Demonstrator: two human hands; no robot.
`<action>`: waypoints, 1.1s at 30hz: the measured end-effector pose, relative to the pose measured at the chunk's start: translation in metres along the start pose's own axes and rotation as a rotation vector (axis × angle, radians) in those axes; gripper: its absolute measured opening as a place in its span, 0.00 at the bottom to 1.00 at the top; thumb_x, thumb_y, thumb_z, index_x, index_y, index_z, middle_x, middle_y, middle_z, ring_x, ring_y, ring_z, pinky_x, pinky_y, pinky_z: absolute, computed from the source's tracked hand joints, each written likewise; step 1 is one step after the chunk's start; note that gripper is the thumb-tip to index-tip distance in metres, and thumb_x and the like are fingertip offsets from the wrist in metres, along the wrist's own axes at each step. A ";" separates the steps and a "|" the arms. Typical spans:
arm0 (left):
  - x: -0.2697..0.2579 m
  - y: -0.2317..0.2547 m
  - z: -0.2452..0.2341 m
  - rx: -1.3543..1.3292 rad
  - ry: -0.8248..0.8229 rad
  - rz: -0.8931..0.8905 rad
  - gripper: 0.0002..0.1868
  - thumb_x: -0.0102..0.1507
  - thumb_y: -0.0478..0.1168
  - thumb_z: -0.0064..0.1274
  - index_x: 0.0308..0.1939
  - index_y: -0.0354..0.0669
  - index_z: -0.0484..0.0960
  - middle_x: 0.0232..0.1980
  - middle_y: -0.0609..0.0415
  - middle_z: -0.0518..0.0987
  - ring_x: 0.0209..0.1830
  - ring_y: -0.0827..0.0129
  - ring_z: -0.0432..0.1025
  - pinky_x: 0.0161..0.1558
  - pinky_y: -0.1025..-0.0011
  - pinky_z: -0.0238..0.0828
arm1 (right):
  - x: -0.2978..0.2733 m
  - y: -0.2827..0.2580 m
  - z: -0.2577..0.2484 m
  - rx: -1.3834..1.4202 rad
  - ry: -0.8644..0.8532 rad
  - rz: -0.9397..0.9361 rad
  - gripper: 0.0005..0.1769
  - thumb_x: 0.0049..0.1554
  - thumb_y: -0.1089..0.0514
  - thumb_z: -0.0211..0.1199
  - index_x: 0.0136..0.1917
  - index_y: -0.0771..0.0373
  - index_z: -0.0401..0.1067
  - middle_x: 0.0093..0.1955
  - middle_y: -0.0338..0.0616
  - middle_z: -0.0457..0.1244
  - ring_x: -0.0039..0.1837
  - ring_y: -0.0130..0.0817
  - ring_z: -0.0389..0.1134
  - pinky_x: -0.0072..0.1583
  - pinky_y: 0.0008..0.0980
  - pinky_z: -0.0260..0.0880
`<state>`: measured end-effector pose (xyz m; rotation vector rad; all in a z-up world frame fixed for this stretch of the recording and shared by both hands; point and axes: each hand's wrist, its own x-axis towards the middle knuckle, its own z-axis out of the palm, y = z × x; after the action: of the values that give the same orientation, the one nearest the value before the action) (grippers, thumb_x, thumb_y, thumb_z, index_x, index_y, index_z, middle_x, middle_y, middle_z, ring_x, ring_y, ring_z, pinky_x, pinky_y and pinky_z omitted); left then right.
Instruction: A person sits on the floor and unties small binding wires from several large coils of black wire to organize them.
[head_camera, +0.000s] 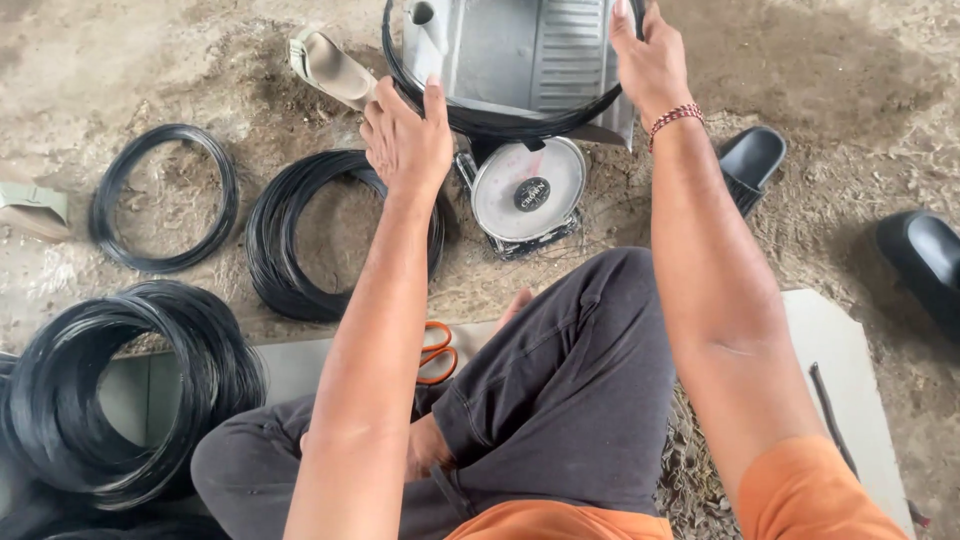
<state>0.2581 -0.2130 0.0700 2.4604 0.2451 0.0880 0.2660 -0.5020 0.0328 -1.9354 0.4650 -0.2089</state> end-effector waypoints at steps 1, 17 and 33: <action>-0.002 -0.002 0.000 0.003 -0.004 -0.007 0.38 0.68 0.65 0.34 0.73 0.44 0.59 0.71 0.42 0.67 0.69 0.48 0.60 0.62 0.47 0.58 | -0.001 0.007 0.003 -0.002 -0.006 0.006 0.51 0.64 0.25 0.50 0.81 0.64 0.42 0.81 0.55 0.52 0.78 0.42 0.60 0.72 0.39 0.62; -0.063 -0.051 0.017 -0.013 0.323 0.632 0.41 0.78 0.67 0.36 0.86 0.54 0.40 0.89 0.49 0.42 0.92 0.52 0.39 0.90 0.51 0.43 | -0.131 0.059 0.057 -0.018 0.789 -0.462 0.31 0.72 0.36 0.50 0.82 0.47 0.54 0.84 0.39 0.52 0.86 0.37 0.51 0.86 0.49 0.48; -0.056 -0.059 0.024 -0.162 0.293 0.655 0.42 0.76 0.71 0.27 0.86 0.58 0.38 0.90 0.49 0.37 0.93 0.50 0.31 0.92 0.42 0.33 | -0.133 0.057 0.060 -0.068 0.762 -0.353 0.33 0.70 0.31 0.49 0.82 0.41 0.53 0.85 0.33 0.53 0.87 0.35 0.52 0.85 0.54 0.40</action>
<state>0.1971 -0.1933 0.0145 2.2625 -0.4376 0.7188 0.1539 -0.4162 -0.0346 -1.9468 0.6175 -1.1939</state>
